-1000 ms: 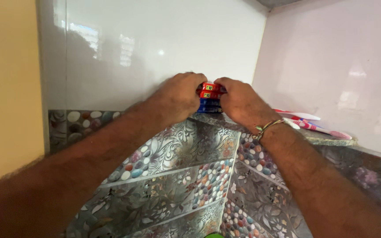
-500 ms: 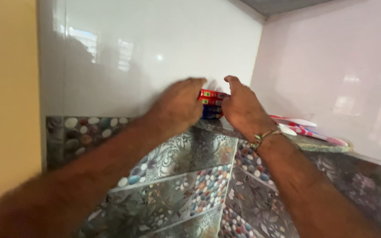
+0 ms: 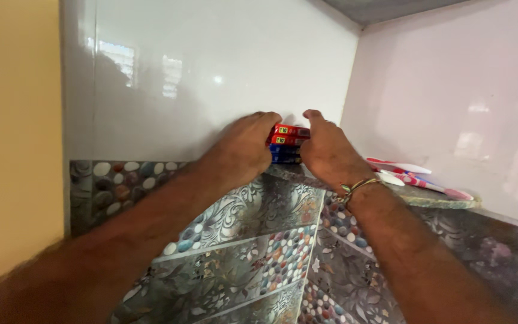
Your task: The person repeatedly picks up small rectangular boxes from a pink shelf, walks into a tiled bathroom, and places them on a shelf above the sink. The person then returns to the pink shelf to repeat the process with additional boxes.
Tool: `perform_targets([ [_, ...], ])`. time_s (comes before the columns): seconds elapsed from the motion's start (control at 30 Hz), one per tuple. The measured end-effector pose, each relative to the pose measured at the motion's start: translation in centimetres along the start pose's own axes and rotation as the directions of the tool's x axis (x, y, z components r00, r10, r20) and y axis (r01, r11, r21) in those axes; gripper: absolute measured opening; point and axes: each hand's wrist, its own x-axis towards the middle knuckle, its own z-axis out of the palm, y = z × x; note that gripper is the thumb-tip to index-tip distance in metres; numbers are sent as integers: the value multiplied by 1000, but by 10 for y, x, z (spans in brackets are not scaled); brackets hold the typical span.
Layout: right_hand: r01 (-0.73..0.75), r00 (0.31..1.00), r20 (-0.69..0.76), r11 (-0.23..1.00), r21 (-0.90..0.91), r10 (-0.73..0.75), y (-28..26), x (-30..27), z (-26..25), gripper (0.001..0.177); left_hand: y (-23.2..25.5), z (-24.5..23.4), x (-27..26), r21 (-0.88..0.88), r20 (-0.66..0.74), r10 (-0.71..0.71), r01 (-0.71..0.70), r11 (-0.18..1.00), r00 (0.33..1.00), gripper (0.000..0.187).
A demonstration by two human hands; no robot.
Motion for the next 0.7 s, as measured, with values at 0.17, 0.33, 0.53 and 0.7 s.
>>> perform_targets([
  [0.17, -110, 990, 87, 994, -2, 110, 0, 3, -3, 65, 4, 8, -11, -140, -123, -89, 72, 987, 988, 63],
  [0.33, -137, 979, 149, 991, -5, 136, -5, 1, -8, 70, 9, 12, -8, -201, -141, -215, 184, 962, 967, 71],
  [0.53, -64, 992, 109, 996, 67, 56, -3, -3, -7, 72, 27, 9, -7, -496, 8, -494, 433, 753, 869, 76],
  [0.7, -92, 993, 77, 993, 74, 86, 1, 1, -4, 71, 32, 11, -6, -496, 50, -554, 502, 708, 831, 76],
])
